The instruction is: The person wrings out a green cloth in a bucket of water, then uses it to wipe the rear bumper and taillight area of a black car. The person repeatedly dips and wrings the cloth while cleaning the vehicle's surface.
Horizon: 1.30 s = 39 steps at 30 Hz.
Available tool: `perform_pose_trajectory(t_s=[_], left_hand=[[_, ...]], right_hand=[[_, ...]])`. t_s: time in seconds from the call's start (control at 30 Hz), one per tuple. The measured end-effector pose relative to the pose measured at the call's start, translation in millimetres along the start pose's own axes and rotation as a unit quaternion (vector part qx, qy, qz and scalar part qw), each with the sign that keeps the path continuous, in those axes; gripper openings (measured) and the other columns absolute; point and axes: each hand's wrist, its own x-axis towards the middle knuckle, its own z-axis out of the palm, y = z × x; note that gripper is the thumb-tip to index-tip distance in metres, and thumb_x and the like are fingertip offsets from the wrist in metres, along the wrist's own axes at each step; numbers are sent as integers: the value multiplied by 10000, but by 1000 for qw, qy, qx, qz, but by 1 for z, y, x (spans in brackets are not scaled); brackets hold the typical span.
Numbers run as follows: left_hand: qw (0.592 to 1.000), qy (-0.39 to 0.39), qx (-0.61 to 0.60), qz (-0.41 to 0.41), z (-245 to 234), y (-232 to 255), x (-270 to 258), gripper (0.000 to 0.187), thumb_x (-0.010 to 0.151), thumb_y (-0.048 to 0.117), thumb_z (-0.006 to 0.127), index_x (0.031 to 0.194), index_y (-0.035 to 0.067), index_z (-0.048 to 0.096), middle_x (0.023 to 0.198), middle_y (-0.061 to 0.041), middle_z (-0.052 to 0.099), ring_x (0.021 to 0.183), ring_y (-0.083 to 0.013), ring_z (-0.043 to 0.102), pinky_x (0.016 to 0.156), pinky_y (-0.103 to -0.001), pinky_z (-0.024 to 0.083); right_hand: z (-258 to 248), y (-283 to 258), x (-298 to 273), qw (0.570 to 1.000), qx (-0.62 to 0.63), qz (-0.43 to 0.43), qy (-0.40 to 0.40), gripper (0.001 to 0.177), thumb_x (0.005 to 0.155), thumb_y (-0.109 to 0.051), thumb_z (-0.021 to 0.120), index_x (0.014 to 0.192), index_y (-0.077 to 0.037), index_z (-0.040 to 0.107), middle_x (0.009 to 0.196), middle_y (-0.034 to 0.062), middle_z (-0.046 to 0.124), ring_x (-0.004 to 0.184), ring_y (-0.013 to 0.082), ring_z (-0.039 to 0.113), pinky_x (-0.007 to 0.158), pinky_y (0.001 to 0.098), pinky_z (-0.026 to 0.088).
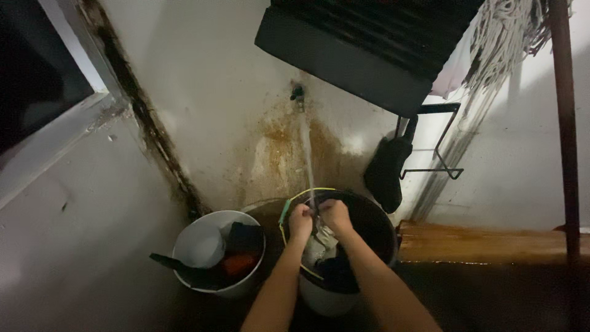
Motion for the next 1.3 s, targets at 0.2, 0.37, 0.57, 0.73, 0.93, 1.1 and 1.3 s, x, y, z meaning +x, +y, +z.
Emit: perform_pose_trajectory(t_s=[0.2, 0.37, 0.57, 0.73, 0.93, 1.1, 1.3], left_hand=[[972, -79, -124, -185, -22, 19, 15, 133, 1038, 186, 543, 1026, 55, 552, 1099, -195, 549, 960, -318, 552, 854, -415, 481], [972, -90, -162, -147, -23, 8, 36, 184, 1084, 81, 527, 978, -7, 405, 1039, -331, 357, 911, -521, 398, 1063, -555, 338], [884, -51, -370, -281, -35, 48, 40, 249, 1082, 223, 472, 1191, 35, 593, 1042, -121, 652, 950, -261, 669, 894, -433, 579], [880, -31, -394, -265, -54, 91, 27, 329, 1066, 227, 493, 1337, 47, 540, 870, -136, 609, 714, -251, 523, 659, -453, 453], [976, -6, -117, -181, -53, 65, 21, 364, 1102, 284, 520, 1180, -67, 580, 770, -100, 493, 553, -161, 428, 514, -367, 438], [983, -45, -49, -173, -32, 38, 25, 312, 1081, 265, 498, 957, -12, 428, 641, -112, 419, 459, -195, 394, 487, -390, 435], [982, -89, -56, -157, -12, 25, 26, 492, 1075, 459, 464, 732, 128, 344, 641, -14, 322, 533, -159, 316, 551, -397, 317]], right_hand=[[21, 5, 25, 956, 258, 129, -51, 176, 887, 41, 647, 1030, 118, 717, 921, 247, 770, 760, 314, 777, 682, 398, 648], [14, -11, 14, 962, 216, 151, -65, 249, 939, -57, 680, 1088, 140, 712, 941, 222, 781, 783, 282, 780, 703, 363, 649], [12, -29, -12, 971, 84, 200, -99, 371, 934, -55, 648, 1278, -182, 591, 1016, 141, 734, 833, 294, 720, 762, 458, 595], [-8, -2, -14, 986, -55, 118, -107, 210, 871, -157, 739, 1036, -37, 787, 894, 149, 782, 816, 292, 769, 768, 456, 654], [-55, 8, 13, 942, -333, 16, -38, 217, 867, -271, 702, 945, -120, 836, 906, 124, 817, 864, 265, 769, 827, 390, 584], [-77, 10, 60, 695, -669, -142, -221, 199, 796, -272, 776, 917, -119, 819, 974, 89, 784, 889, 246, 742, 788, 372, 555], [-56, 4, 50, 758, -604, -182, -164, 246, 813, -289, 774, 995, -123, 786, 997, 113, 765, 899, 281, 725, 764, 382, 559]])
